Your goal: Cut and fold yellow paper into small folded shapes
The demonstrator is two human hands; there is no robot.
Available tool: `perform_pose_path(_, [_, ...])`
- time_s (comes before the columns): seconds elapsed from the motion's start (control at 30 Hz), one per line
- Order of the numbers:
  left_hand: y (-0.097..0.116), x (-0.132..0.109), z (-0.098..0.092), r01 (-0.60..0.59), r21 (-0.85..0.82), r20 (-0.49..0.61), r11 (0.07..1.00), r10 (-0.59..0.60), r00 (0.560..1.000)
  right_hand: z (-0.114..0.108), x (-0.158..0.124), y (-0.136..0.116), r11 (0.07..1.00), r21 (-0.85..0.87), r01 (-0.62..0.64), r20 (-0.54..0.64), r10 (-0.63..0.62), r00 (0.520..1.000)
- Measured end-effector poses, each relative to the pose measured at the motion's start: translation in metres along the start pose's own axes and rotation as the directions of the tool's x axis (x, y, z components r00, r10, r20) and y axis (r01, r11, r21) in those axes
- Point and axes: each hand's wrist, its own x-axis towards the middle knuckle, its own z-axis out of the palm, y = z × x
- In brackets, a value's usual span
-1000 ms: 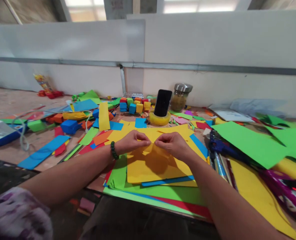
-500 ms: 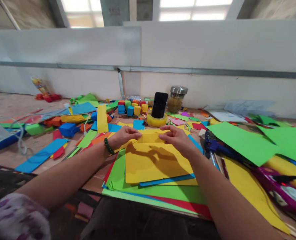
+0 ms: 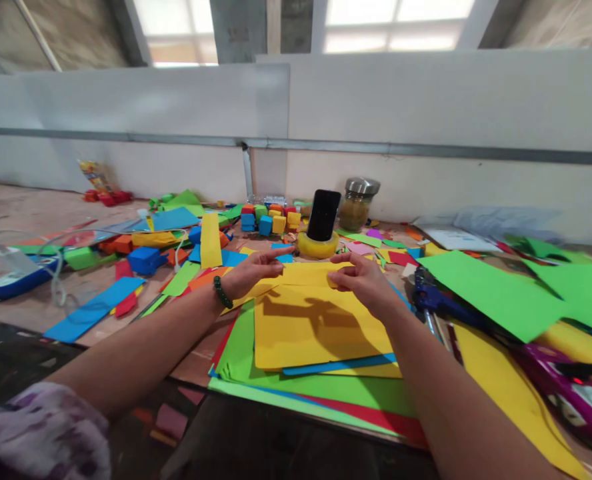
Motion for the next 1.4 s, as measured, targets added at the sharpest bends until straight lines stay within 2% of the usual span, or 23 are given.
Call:
perform_pose_path(0.07, [0.001, -0.003, 0.005, -0.121, 0.203, -0.037, 0.972, 0.131, 0.991, 0.003, -0.001, -0.001, 0.991, 0.081, -0.103, -0.041, 0.106, 0.994])
perform_pose_path(0.13, [0.000, -0.005, 0.011, -0.254, 0.394, 0.029, 0.884, 0.264, 0.964, 0.007, -0.001, -0.002, 0.971, 0.143, -0.194, -0.036, 0.201, 0.979])
perform_pose_path(0.17, [-0.001, -0.006, 0.014, -0.283, 0.449, 0.075, 0.848, 0.280, 0.957, 0.009, -0.002, -0.003, 0.959, 0.164, -0.229, -0.012, 0.234, 0.972])
perform_pose_path(0.23, [-0.004, -0.007, 0.021, -0.260, 0.476, 0.128, 0.840, 0.226, 0.966, 0.014, -0.003, -0.003, 0.943, 0.207, -0.259, 0.041, 0.256, 0.966])
perform_pose_path(0.33, [-0.007, -0.009, 0.031, -0.187, 0.407, 0.172, 0.894, 0.126, 0.977, 0.020, -0.004, -0.001, 0.932, 0.312, -0.183, 0.065, 0.172, 0.983])
perform_pose_path(0.4, [-0.007, -0.010, 0.037, -0.153, 0.362, 0.157, 0.920, 0.102, 0.982, 0.024, -0.004, 0.001, 0.932, 0.349, -0.094, 0.044, 0.084, 0.995])
perform_pose_path(0.5, [-0.007, -0.009, 0.044, -0.070, 0.268, 0.087, 0.961, 0.048, 0.995, 0.029, -0.004, 0.004, 0.967, 0.255, 0.004, -0.036, 0.006, 0.999])
perform_pose_path(0.6, [-0.008, -0.007, 0.043, 0.056, 0.046, 0.070, 0.997, -0.059, 0.996, 0.030, -0.005, 0.004, 0.971, 0.237, 0.037, -0.092, -0.016, 0.996])
perform_pose_path(0.7, [-0.007, -0.006, 0.039, 0.098, -0.172, 0.058, 0.980, -0.089, 0.994, 0.031, -0.007, 0.002, 0.959, 0.282, 0.040, -0.022, -0.036, 0.999])
perform_pose_path(0.77, [-0.004, -0.008, 0.038, 0.101, -0.259, 0.092, 0.961, -0.080, 0.993, 0.034, -0.009, 0.001, 0.965, 0.258, 0.055, 0.029, -0.064, 0.998])
perform_pose_path(0.87, [0.003, -0.012, 0.041, 0.089, -0.247, 0.126, 0.965, -0.059, 0.990, 0.039, -0.013, 0.000, 0.969, 0.229, 0.095, 0.042, -0.108, 0.993])
perform_pose_path(1.03, [0.011, -0.018, 0.049, -0.030, -0.131, 0.208, 0.991, 0.057, 0.976, 0.043, -0.018, -0.006, 0.971, 0.187, 0.146, 0.059, -0.159, 0.985])
perform_pose_path(1.2, [0.006, -0.014, 0.049, 0.032, -0.187, 0.284, 0.982, 0.023, 0.959, 0.043, -0.021, -0.011, 0.975, 0.162, 0.151, 0.074, -0.164, 0.984])
perform_pose_path(1.4, [-0.003, -0.011, 0.043, 0.086, -0.298, 0.262, 0.951, -0.005, 0.965, 0.041, -0.019, -0.009, 0.967, 0.199, 0.159, 0.061, -0.174, 0.983])
